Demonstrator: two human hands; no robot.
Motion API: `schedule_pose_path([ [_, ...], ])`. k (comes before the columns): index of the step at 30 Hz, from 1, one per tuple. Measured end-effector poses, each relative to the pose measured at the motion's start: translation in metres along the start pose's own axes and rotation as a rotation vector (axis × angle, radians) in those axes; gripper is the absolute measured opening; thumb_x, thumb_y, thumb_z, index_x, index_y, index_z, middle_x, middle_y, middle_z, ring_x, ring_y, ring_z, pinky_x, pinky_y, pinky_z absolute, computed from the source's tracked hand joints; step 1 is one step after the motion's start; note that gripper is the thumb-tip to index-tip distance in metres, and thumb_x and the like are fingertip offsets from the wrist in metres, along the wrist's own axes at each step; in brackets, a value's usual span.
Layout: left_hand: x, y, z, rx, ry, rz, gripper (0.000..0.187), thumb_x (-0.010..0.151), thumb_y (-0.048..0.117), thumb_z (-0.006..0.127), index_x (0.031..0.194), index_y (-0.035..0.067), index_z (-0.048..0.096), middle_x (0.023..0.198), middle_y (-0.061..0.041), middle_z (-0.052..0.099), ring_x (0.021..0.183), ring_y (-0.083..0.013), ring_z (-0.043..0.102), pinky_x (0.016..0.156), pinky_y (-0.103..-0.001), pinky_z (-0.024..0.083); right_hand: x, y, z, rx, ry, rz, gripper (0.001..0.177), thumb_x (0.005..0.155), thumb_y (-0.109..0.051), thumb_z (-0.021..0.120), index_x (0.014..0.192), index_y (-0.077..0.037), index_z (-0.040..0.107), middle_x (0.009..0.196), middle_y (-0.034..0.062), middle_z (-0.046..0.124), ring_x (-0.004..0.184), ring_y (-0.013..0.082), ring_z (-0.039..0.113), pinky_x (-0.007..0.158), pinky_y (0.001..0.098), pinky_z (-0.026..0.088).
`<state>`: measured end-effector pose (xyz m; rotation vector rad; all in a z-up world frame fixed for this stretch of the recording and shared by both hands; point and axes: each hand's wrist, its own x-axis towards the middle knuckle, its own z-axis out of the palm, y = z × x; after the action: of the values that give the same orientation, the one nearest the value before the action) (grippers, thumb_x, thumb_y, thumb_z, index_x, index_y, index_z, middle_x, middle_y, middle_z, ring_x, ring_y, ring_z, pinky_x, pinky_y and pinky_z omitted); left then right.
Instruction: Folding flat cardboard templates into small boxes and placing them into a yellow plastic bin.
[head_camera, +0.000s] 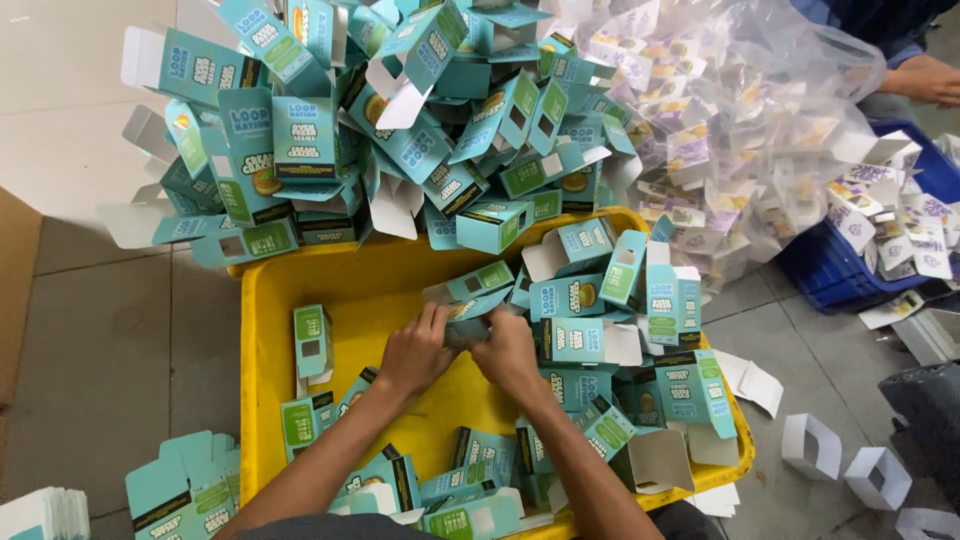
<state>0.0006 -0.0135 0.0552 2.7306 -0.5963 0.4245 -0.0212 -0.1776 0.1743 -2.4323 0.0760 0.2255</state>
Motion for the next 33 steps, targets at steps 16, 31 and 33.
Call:
schedule_pose_path([
  [16, 0.013, -0.007, 0.002, 0.044, -0.383, -0.225, 0.014, 0.084, 0.016, 0.074, 0.086, 0.003, 0.075, 0.076, -0.013, 0.072, 0.076, -0.0327, 0.076, 0.064, -0.045, 0.062, -0.04, -0.072, -0.101, 0.327, 0.507, -0.495, 0.037, 0.084, -0.009, 0.082, 0.117, 0.004, 0.072, 0.101, 0.0261, 0.069, 0.076, 0.0344, 0.073, 0.071, 0.0407, 0.065],
  [31, 0.009, -0.018, 0.003, -0.058, -0.265, -0.307, 0.006, 0.075, -0.003, 0.071, 0.079, -0.001, 0.074, 0.083, -0.018, 0.071, 0.069, -0.0329, 0.066, 0.068, -0.042, 0.055, 0.077, -0.21, -0.122, 0.12, 0.602, -0.787, 0.065, 0.082, -0.002, 0.08, 0.14, 0.008, 0.053, 0.112, 0.023, 0.073, 0.09, 0.0271, 0.078, 0.074, 0.033, 0.065],
  [33, 0.009, -0.018, 0.003, -0.058, -0.238, -0.304, 0.005, 0.075, -0.002, 0.07, 0.078, -0.001, 0.074, 0.082, -0.018, 0.07, 0.068, -0.0331, 0.065, 0.068, -0.042, 0.055, 0.047, -0.202, -0.107, 0.163, 0.587, -0.853, 0.062, 0.083, 0.002, 0.075, 0.139, 0.014, 0.051, 0.131, 0.0316, 0.066, 0.102, 0.0335, 0.077, 0.08, 0.0372, 0.066],
])
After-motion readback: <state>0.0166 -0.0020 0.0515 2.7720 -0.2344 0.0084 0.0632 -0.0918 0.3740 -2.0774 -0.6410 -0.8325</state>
